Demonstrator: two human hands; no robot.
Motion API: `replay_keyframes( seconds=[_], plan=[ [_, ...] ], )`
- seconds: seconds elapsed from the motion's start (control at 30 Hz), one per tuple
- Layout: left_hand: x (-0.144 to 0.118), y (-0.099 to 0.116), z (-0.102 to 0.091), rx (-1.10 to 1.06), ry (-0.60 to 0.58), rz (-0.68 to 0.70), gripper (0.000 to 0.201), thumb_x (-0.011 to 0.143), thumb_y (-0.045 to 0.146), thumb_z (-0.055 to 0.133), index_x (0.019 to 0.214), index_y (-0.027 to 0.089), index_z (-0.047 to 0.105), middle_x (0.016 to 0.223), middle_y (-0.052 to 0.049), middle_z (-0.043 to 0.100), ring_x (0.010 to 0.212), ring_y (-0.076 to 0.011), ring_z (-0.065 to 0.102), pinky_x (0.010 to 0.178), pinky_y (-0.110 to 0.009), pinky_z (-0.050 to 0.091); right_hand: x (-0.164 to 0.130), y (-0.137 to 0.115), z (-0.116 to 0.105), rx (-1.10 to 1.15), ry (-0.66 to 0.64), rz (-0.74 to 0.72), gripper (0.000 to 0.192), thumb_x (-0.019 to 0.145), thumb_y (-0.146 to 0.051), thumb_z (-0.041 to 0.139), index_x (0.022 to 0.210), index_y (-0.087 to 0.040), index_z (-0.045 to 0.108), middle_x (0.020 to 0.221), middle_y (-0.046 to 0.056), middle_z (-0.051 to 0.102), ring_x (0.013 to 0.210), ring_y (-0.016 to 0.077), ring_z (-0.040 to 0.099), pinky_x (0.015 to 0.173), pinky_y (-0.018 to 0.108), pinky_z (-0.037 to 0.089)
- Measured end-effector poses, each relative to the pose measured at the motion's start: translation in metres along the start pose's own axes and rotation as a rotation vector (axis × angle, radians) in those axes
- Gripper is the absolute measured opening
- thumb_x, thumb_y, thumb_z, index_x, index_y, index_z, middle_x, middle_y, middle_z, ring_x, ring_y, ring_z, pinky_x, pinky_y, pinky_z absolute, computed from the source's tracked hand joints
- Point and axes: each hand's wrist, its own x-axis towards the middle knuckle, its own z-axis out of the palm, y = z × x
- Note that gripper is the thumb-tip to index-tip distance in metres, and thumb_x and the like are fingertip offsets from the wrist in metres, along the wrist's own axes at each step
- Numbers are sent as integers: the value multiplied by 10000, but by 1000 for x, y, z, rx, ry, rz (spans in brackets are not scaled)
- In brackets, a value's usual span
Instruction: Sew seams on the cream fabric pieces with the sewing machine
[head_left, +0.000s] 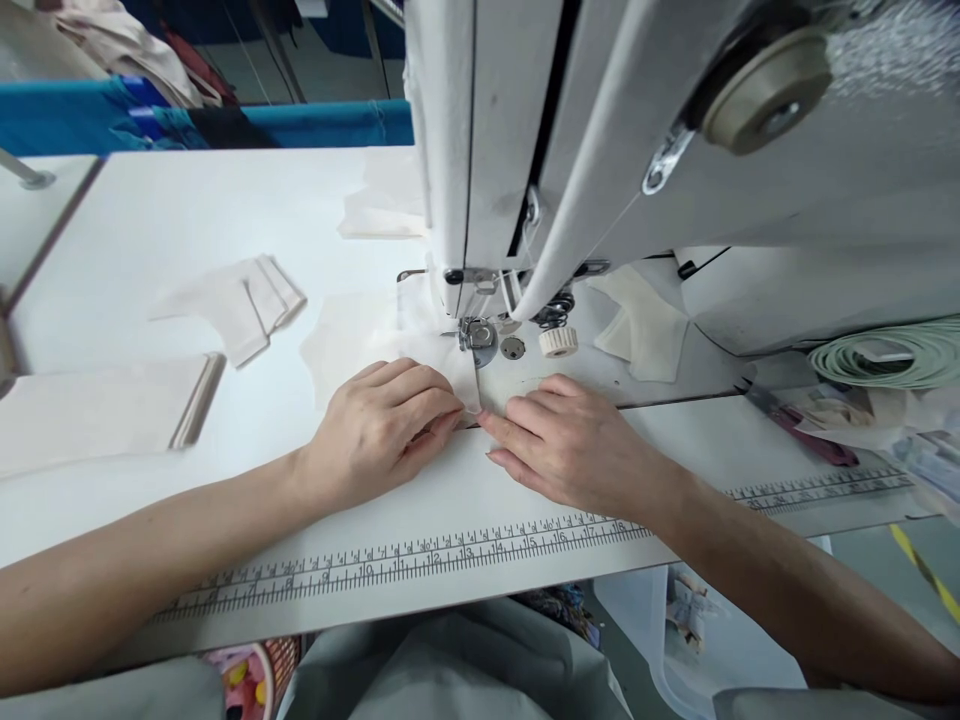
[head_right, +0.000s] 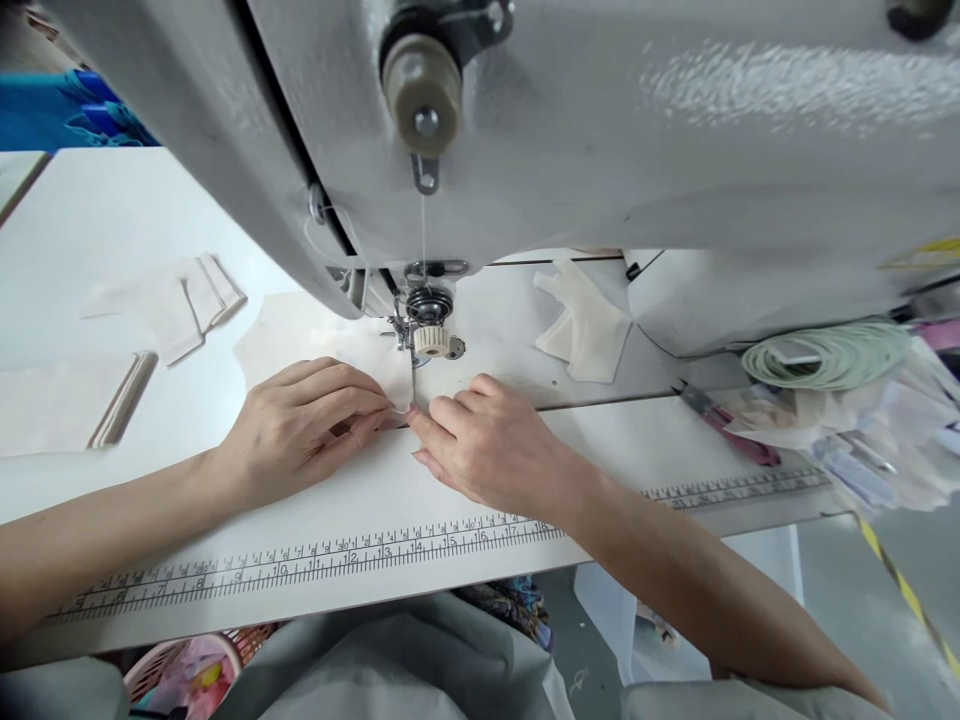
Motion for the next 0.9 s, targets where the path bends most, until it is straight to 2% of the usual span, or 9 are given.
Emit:
replay_keyframes(
  seconds=[0.33, 0.63, 0.9],
  plan=[
    [0, -1, 2, 225, 7, 165, 121, 912, 147, 566, 1020, 161, 619, 932, -46, 697, 809, -181, 632, 637, -317, 446, -2, 0, 2, 63, -36, 47, 296, 994, -275, 423, 1085, -113, 653, 821, 39, 608, 731, 154, 533, 743, 323, 346],
    [1, 1, 2, 260, 39, 204, 122, 899, 131, 589, 1016, 146, 620, 925, -42, 701, 818, -182, 627, 654, -316, 447, -2, 0, 2, 74, -33, 39, 302, 996, -272, 421, 1108, -114, 652, 825, 43, 602, 719, 145, 519, 743, 318, 338],
    [-1, -1, 4, 222, 13, 187, 116, 911, 134, 560, 1004, 147, 629, 934, -51, 693, 816, -181, 617, 649, -314, 443, -1, -1, 1, 101, -33, 56, 286, 988, -259, 443, 1093, -108, 663, 813, 50, 605, 720, 150, 539, 735, 324, 359]
  ],
)
